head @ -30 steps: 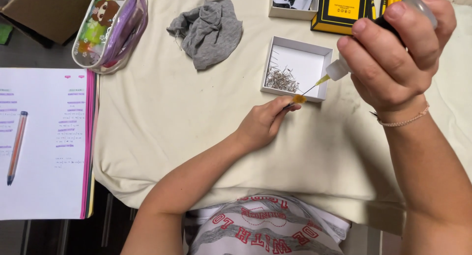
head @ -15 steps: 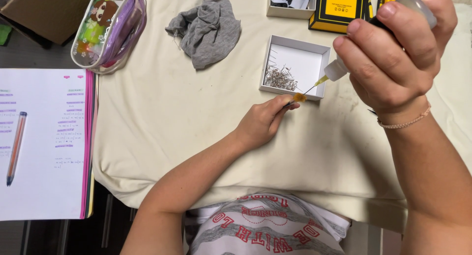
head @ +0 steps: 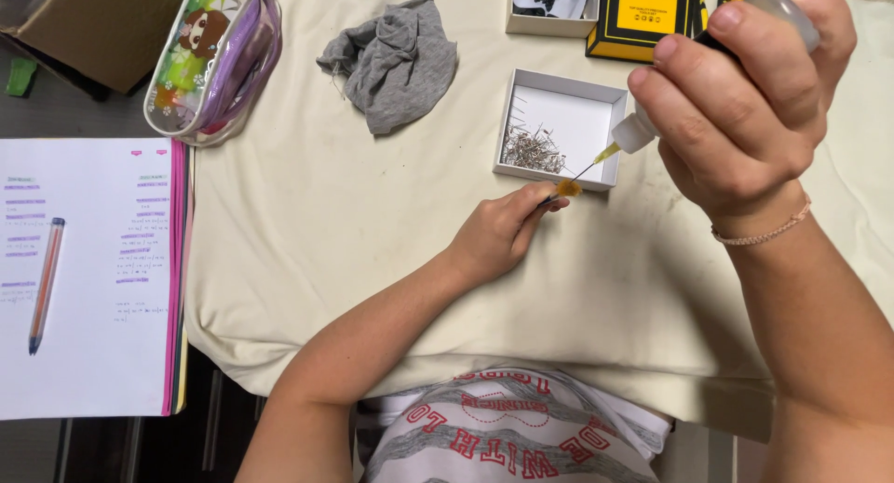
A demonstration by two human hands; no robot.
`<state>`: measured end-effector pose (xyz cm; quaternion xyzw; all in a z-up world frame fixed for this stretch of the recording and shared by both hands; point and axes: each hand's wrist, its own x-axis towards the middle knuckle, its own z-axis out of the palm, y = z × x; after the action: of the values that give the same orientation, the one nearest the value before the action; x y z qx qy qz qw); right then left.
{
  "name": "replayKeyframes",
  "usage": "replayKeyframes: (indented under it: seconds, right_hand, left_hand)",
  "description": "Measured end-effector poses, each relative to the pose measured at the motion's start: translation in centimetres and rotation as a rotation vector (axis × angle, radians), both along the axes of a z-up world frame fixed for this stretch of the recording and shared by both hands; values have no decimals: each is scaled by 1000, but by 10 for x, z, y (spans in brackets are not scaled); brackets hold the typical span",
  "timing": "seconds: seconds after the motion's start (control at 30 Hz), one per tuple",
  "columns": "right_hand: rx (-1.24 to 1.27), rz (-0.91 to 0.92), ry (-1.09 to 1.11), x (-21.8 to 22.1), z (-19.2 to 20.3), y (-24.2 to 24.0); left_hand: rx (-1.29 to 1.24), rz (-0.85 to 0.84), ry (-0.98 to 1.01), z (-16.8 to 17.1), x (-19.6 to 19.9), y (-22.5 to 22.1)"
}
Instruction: Applying liquid to the inner rim of a small box containing metal pins using a brush and a squeeze bottle.
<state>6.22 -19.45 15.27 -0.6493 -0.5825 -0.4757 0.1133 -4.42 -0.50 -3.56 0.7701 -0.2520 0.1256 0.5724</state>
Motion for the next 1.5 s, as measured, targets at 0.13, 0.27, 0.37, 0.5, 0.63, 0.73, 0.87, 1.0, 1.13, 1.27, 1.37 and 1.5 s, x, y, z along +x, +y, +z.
replayKeyframes:
  seconds: [0.13, 0.27, 0.37, 0.5, 0.63, 0.73, 0.87, 1.0, 1.13, 1.27, 1.37, 1.5]
  right_hand:
    - [20, -5, 24, 0, -3, -4]
    - [85, -43, 95, -4, -13, -3]
    - [149, -84, 258, -12, -25, 3]
    - [189, -109, 635, -22, -47, 6]
    - [266, -139, 854, -12, -70, 8]
    - [420, -303, 1052, 21, -89, 0]
    - [528, -382, 951, 90, -122, -18]
    - [590, -509, 927, 131, -147, -30]
    - [642, -431, 971, 144, -160, -31]
    - [666, -362, 1048, 149, -194, -47]
    - [775, -343, 979, 91, -179, -36]
    - [428, -142, 434, -1, -180, -30]
  left_hand:
    - [16, 13, -10, -3, 1, 0]
    - [10, 10, -28, -1, 1, 1]
    - [28, 26, -9, -3, 1, 0]
    - [39, 13, 100, -2, 0, 3]
    - [25, 28, 108, 2, -1, 3]
    - [38, 46, 82, -1, 0, 2]
    - [55, 57, 64, -4, 1, 3]
    - [146, 106, 16, -3, 1, 3]
    - [159, 84, 47, -4, 3, 6]
    - [161, 35, 112, -3, 3, 7]
    - [105, 24, 203, 2, 2, 11]
    - [-107, 6, 224, 23, -2, 8]
